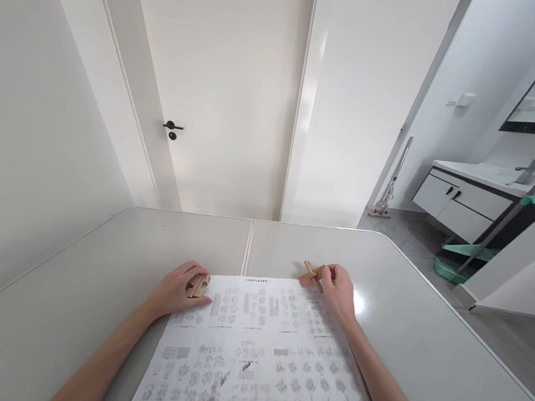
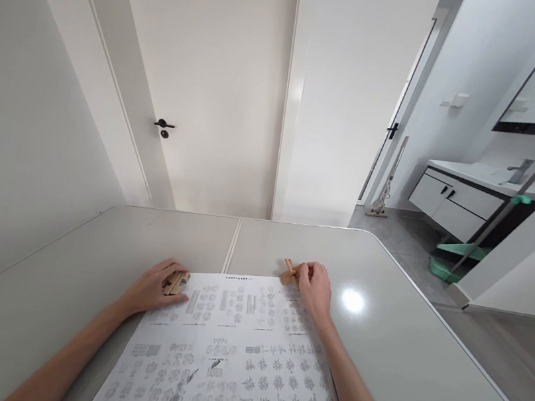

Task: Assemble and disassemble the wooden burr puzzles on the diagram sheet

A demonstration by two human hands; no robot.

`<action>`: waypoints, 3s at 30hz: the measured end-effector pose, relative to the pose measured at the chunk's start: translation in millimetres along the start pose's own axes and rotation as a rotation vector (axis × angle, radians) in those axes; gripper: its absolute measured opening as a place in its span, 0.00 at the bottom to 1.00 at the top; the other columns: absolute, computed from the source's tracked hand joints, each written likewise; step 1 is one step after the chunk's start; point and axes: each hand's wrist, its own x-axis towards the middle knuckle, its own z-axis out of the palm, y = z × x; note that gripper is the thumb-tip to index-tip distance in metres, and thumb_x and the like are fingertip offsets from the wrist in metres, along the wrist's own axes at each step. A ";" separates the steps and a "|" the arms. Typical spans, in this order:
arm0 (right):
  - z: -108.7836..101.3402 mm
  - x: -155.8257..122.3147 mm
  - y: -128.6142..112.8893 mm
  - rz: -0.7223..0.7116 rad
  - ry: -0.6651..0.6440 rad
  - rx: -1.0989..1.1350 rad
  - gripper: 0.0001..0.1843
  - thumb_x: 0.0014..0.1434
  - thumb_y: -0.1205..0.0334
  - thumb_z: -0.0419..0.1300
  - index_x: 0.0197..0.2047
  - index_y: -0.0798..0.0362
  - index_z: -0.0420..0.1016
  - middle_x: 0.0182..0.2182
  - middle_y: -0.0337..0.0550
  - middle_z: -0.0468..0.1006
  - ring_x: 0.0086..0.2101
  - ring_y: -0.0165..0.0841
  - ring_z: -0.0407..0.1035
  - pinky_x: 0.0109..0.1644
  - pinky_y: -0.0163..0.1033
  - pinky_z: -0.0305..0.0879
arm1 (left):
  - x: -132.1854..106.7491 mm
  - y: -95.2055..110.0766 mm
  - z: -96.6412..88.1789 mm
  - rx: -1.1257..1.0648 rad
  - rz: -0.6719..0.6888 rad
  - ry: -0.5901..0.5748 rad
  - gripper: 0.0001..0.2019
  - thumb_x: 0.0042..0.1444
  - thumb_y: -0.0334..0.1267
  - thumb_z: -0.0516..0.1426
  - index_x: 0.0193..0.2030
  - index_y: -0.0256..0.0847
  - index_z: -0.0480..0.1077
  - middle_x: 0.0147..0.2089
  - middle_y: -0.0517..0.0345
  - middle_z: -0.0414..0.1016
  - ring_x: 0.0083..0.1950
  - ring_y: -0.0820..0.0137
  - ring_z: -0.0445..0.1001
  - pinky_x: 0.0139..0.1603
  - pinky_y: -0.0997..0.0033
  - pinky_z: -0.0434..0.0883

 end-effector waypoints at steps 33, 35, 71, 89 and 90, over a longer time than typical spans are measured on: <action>12.1 -56.3 -61.6 -0.436 -0.716 0.157 0.25 0.52 0.48 0.71 0.50 0.46 0.73 0.43 0.44 0.73 0.40 0.40 0.68 0.44 0.43 0.66 | 37.7 102.6 43.0 -0.310 0.177 -0.186 0.45 0.36 0.62 0.72 0.61 0.48 0.66 0.58 0.48 0.67 0.58 0.50 0.69 0.56 0.53 0.70; 9.9 -56.0 -62.0 -0.451 -0.775 0.131 0.32 0.46 0.46 0.75 0.52 0.46 0.72 0.47 0.46 0.72 0.44 0.43 0.68 0.47 0.46 0.66 | 37.6 97.9 37.3 -0.308 0.160 -0.207 0.39 0.37 0.61 0.72 0.55 0.48 0.71 0.56 0.49 0.67 0.57 0.51 0.69 0.54 0.55 0.71; 27.0 -67.6 -70.9 0.055 -0.607 0.597 0.33 0.52 0.52 0.70 0.57 0.48 0.64 0.24 0.28 0.65 0.25 0.30 0.63 0.32 0.36 0.60 | 37.0 119.3 75.9 -0.738 -0.179 -0.017 0.33 0.52 0.49 0.66 0.62 0.45 0.62 0.34 0.63 0.73 0.27 0.74 0.68 0.29 0.75 0.68; 22.6 -70.6 -76.7 0.048 -0.638 0.472 0.28 0.51 0.58 0.69 0.54 0.49 0.69 0.28 0.34 0.73 0.24 0.30 0.64 0.27 0.34 0.60 | 36.0 118.9 77.3 -0.668 -0.160 0.008 0.32 0.50 0.35 0.63 0.63 0.46 0.62 0.35 0.66 0.73 0.26 0.76 0.67 0.28 0.78 0.67; 22.1 -70.5 -77.6 0.043 -0.640 0.469 0.28 0.51 0.58 0.69 0.55 0.50 0.70 0.25 0.31 0.70 0.24 0.30 0.63 0.27 0.34 0.59 | 36.0 118.8 77.3 -0.667 -0.161 0.009 0.31 0.51 0.36 0.63 0.63 0.46 0.62 0.36 0.65 0.73 0.26 0.76 0.68 0.28 0.77 0.67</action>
